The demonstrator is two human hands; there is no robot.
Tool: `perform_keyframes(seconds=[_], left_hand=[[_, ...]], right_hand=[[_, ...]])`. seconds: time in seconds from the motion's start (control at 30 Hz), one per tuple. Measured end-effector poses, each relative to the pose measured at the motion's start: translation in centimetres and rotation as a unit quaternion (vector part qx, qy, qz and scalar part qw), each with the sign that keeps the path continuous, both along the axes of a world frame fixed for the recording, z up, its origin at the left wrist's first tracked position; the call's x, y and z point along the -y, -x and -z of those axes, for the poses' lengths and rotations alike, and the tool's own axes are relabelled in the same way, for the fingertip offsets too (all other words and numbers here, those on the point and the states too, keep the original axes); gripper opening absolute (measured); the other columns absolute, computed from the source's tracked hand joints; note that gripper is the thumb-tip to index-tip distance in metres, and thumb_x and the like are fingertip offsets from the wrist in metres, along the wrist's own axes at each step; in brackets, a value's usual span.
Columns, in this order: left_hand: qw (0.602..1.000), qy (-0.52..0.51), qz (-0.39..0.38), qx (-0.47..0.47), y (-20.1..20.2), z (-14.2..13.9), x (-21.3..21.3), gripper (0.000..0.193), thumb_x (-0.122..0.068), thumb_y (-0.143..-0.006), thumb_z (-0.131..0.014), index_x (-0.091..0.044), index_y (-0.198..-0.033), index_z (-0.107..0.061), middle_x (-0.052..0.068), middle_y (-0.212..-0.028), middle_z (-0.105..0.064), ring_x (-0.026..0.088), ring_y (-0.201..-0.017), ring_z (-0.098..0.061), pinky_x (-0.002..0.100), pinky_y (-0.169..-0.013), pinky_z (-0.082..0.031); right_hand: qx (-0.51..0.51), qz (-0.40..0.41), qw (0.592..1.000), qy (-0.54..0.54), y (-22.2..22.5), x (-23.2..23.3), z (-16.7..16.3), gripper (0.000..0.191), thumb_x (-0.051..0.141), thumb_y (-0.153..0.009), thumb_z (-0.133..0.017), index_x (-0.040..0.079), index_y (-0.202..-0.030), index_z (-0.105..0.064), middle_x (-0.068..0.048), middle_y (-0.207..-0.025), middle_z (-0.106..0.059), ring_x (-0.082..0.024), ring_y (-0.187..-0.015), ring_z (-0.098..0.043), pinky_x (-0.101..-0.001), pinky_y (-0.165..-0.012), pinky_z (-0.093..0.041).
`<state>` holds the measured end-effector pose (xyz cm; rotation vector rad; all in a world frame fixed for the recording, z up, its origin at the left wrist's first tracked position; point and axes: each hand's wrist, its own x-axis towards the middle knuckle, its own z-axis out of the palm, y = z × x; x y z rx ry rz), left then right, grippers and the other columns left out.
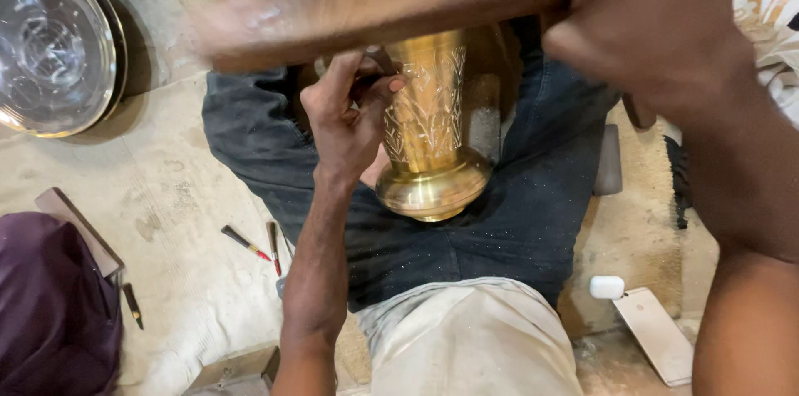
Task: The person sits on the floor holding a brass vase between their legs and engraves a floral pattern into its surface. They hold a chisel against the metal with one hand and strike it with a wooden mallet in the other, repositioning the chisel repeatedly to carve the design.
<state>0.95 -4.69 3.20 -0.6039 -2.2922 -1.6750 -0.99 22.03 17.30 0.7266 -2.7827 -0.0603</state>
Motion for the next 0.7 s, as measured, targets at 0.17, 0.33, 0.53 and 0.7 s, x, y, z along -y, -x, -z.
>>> perform_keyframes(seconds=[0.17, 0.33, 0.53, 0.7], left_hand=[[1.0, -0.005, 0.01, -0.015, 0.3, 0.1, 0.0, 0.045, 0.006, -0.097, -0.078, -0.005, -0.137, -0.059, 0.009, -0.117, -0.075, 0.017, -0.096, -0.079, 0.028, -0.084, -0.07], [0.999, -0.027, 0.022, -0.013, 0.2, -0.4, 0.3, 0.046, 0.005, -0.095, -0.078, -0.004, -0.137, -0.06, 0.011, -0.117, -0.074, 0.019, -0.094, -0.078, 0.028, -0.077, -0.067], [1.0, 0.001, 0.016, -0.025, 0.2, -1.1, 0.3, 0.039, 0.0, -0.094, -0.084, -0.003, -0.127, -0.063, 0.01, -0.104, -0.075, 0.017, -0.088, -0.077, 0.029, -0.073, -0.063], [0.999, 0.007, 0.036, 0.01, 0.3, -1.1, 0.6, 0.035, 0.002, -0.093, -0.081, -0.002, -0.125, -0.067, 0.011, -0.101, -0.077, 0.017, -0.086, -0.077, 0.029, -0.07, -0.063]], right_hand=[[-0.028, -0.036, 0.999, 0.004, 0.1, -0.5, 0.9, 0.031, 0.013, -0.072, -0.086, 0.01, -0.1, -0.072, -0.012, -0.082, -0.071, -0.032, -0.074, -0.07, -0.0459, -0.062, -0.052], [0.133, -0.032, 0.966, 0.218, 0.6, -1.8, 2.3, 0.018, 0.009, -0.091, -0.079, 0.004, -0.106, -0.071, -0.014, -0.08, -0.066, -0.027, -0.066, -0.065, -0.0397, -0.061, -0.05], [-0.032, -0.018, 0.999, -0.007, -0.6, -0.8, 2.2, 0.033, 0.01, -0.078, -0.081, 0.013, -0.111, -0.075, -0.005, -0.075, -0.07, -0.02, -0.064, -0.065, -0.0357, -0.056, -0.048], [-0.024, -0.023, 0.999, 0.02, -0.2, -0.4, 1.0, 0.035, 0.012, -0.072, -0.083, 0.011, -0.106, -0.073, -0.007, -0.082, -0.071, -0.026, -0.07, -0.068, -0.0406, -0.06, -0.049]])
